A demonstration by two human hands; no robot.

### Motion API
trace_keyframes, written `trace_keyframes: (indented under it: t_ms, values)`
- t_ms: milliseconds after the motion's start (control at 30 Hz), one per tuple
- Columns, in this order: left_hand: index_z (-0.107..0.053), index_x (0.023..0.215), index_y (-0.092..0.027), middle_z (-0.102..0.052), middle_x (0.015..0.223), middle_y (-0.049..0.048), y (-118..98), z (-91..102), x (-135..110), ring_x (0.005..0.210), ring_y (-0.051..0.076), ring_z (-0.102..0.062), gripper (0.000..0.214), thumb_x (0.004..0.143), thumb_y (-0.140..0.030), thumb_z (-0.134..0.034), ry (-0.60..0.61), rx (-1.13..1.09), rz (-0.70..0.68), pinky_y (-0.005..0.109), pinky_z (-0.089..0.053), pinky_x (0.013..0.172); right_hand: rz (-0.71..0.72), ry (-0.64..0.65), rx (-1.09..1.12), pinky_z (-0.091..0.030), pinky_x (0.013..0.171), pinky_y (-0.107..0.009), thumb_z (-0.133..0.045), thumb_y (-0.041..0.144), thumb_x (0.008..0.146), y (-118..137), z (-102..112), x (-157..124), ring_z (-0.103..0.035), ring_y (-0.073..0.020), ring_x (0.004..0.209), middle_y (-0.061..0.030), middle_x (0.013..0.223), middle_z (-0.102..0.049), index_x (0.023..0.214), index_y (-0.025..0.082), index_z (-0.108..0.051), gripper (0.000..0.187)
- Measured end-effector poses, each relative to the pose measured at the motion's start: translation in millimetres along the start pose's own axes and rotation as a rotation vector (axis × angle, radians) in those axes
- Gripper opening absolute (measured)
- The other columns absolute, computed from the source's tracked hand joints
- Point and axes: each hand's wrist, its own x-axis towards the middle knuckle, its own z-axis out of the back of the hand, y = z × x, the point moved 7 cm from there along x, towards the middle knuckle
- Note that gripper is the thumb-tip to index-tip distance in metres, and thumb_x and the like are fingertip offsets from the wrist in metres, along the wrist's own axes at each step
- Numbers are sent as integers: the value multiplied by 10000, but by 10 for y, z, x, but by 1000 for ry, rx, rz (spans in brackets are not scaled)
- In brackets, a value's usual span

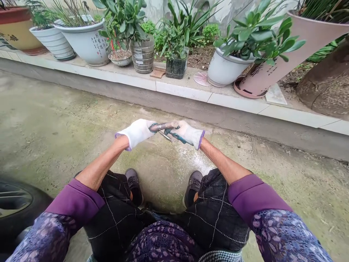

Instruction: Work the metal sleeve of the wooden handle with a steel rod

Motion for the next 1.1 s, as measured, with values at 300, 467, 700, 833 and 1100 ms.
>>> trace_keyframes:
  t_ms: [300,467,700,833,1100]
  values:
    - [-665,1161,-165,-736,937,155,-264,-151,168,908,272,-715,318,931,-167,-446,74,394,-68,324,-500,771,157,-225,-507,-357,612,-235,-507,224,840,292,384,-247,-503,-121,666,-22,764,-652,838,157,-712,216]
    - [-665,1164,-250,-751,942,86,-595,64,117,852,224,-711,297,959,-299,-457,54,337,-134,275,-477,745,85,-196,-142,-323,468,-209,-523,225,794,63,676,-385,-403,-83,504,27,636,-547,864,159,-689,192]
    - [-664,1157,-247,-751,963,95,-379,147,210,868,233,-717,317,986,-335,-413,-74,260,14,282,-488,732,7,-122,-63,-289,431,-216,-500,268,828,12,227,-389,-369,-86,459,50,566,-434,946,179,-700,249]
    - [-656,1146,-183,-736,952,153,-307,-31,259,915,277,-719,292,943,-180,-446,3,382,14,335,-511,768,75,-79,-375,-334,537,-226,-511,248,850,47,119,-314,-457,-95,563,8,670,-574,866,161,-719,226]
    - [-673,1099,-168,-731,896,158,-426,-131,264,916,320,-723,267,913,-118,-488,100,468,-178,369,-520,759,125,-167,-658,-360,639,-248,-530,273,835,49,484,-68,-538,-138,695,-18,833,-693,930,209,-741,240]
